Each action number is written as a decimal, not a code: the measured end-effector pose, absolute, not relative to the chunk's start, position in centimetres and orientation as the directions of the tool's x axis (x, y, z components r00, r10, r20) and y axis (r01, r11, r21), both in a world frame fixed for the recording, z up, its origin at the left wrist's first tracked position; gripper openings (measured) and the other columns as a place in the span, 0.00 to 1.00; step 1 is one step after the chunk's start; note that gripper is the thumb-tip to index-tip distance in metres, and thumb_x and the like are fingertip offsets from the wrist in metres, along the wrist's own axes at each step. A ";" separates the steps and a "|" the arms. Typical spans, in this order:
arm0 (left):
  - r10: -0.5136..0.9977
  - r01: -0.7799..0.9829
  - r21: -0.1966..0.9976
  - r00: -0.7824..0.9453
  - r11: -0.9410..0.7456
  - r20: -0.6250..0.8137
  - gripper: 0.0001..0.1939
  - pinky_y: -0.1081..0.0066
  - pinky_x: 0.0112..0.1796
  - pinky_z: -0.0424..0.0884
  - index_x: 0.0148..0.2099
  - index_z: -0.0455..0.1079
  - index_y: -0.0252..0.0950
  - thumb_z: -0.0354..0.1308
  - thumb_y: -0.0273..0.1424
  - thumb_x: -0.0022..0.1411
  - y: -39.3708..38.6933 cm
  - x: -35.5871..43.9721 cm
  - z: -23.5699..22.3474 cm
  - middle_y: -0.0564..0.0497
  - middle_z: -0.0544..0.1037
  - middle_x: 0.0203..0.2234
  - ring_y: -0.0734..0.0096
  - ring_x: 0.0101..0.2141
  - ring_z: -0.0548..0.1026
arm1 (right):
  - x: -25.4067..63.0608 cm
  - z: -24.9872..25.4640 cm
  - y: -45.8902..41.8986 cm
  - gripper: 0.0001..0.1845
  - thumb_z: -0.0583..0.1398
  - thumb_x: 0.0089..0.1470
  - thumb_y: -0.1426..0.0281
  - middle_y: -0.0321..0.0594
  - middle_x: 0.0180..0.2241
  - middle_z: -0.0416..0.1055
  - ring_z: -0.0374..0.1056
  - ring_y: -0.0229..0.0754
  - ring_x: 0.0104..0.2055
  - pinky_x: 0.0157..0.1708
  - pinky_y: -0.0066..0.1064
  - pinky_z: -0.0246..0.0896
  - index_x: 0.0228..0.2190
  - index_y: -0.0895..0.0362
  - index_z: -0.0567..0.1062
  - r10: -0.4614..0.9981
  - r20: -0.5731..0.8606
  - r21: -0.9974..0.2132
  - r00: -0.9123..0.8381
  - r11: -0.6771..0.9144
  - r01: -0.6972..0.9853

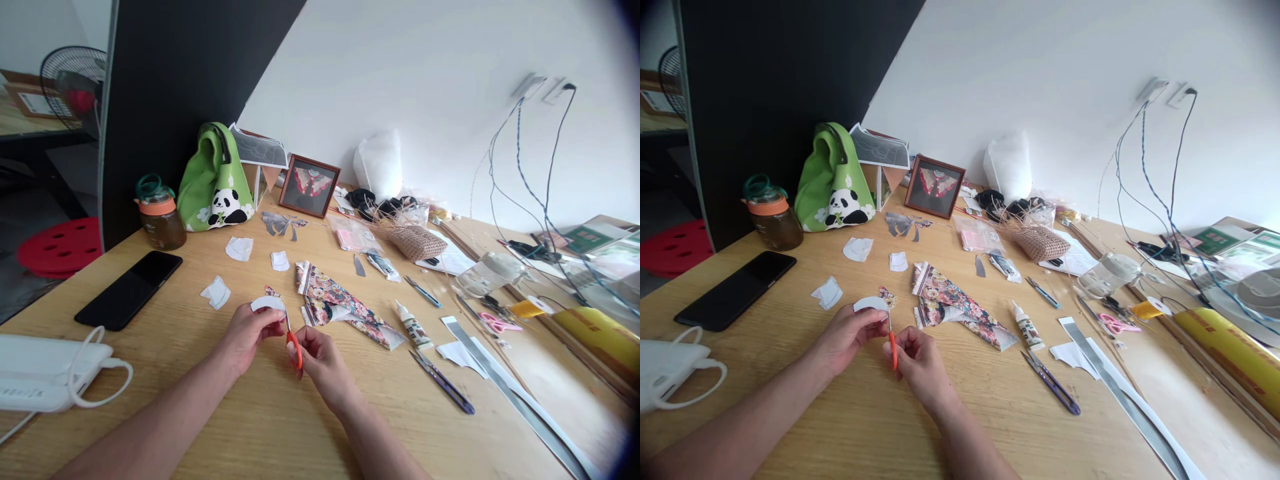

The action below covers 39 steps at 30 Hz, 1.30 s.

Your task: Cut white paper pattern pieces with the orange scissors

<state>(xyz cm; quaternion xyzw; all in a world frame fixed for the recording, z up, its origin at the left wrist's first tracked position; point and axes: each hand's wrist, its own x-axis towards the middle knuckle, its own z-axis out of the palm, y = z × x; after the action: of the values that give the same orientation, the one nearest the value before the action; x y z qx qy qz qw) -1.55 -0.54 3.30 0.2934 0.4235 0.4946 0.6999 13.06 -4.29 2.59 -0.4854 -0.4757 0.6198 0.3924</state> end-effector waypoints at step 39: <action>0.937 -0.416 0.840 0.133 0.349 -0.323 0.06 0.72 0.27 0.68 0.22 0.71 0.32 0.66 0.28 0.39 -0.7 -1.3 3.5 0.53 0.72 0.18 0.74 0.21 0.69 | 13.2 2.8 -4.4 0.25 0.66 0.41 0.50 0.30 0.18 0.59 0.53 0.31 0.19 0.18 0.24 0.52 0.22 0.58 0.65 0.949 -0.226 -0.973 -0.220 -0.233 -0.004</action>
<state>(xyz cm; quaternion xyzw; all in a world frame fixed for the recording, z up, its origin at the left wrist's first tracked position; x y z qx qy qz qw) -1.32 -0.71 3.46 0.2950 0.4417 0.4884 0.6924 13.24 -4.37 2.80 -0.4893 -0.4828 0.6139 0.3881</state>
